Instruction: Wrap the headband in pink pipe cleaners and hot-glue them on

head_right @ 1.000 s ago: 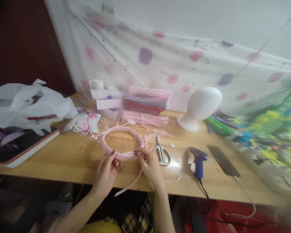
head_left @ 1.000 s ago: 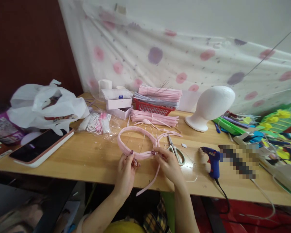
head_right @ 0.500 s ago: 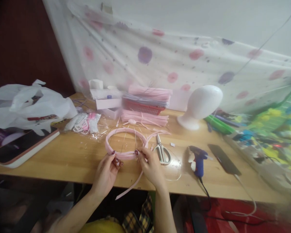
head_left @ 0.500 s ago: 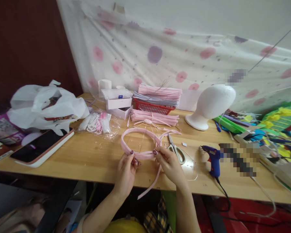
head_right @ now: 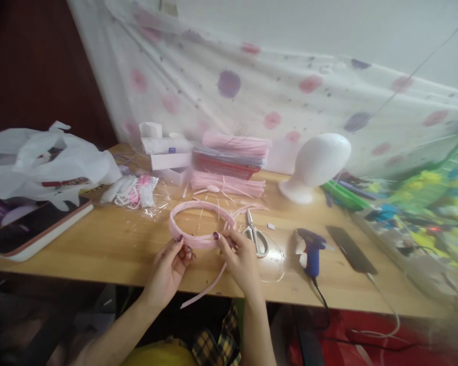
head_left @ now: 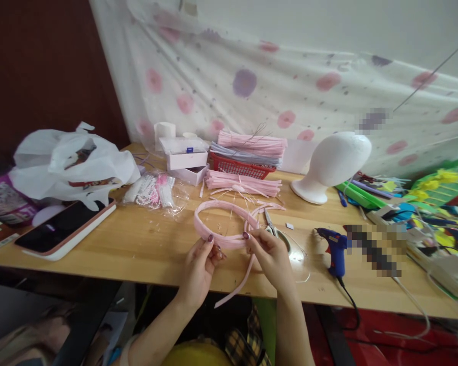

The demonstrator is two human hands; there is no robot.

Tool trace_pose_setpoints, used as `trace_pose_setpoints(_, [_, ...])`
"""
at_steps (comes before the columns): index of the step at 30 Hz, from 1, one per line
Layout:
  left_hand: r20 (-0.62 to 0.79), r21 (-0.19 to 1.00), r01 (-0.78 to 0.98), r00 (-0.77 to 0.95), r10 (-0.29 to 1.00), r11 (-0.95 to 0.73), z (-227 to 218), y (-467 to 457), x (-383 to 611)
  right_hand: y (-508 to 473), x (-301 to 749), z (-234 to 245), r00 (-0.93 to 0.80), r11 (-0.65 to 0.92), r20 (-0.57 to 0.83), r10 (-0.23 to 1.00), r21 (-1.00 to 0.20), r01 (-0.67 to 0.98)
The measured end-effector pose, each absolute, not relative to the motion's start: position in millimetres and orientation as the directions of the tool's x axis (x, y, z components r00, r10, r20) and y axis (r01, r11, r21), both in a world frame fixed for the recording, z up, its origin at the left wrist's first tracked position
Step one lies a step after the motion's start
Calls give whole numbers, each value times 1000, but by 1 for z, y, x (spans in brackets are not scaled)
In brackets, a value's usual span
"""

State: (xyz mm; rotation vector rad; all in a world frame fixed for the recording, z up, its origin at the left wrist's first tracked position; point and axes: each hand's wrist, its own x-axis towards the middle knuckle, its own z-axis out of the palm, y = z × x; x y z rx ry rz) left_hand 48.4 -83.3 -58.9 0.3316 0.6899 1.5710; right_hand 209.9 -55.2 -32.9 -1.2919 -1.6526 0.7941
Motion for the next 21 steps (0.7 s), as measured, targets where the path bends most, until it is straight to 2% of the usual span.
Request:
trace_pose_setpoints(5, [-89,687,-725,-19,996,47,-40,-88,44,-56,215,-26,18,229,244,970,-933,278])
trace_pose_setpoints(8, [-69,691,-719,40,997,77,-30,-91,43,-58,214,-21,82,225,243,967,-957,182])
trace_pose_setpoints(16, [-196,466,-875,43,980,131,-14,-95,47,-68,210,-18,84,217,233,969,-962,163])
trace_pose_setpoints(21, [-231,387,-906,85,969,172,-4,-94,49,-70,211,-16,73,229,242,967,-961,152])
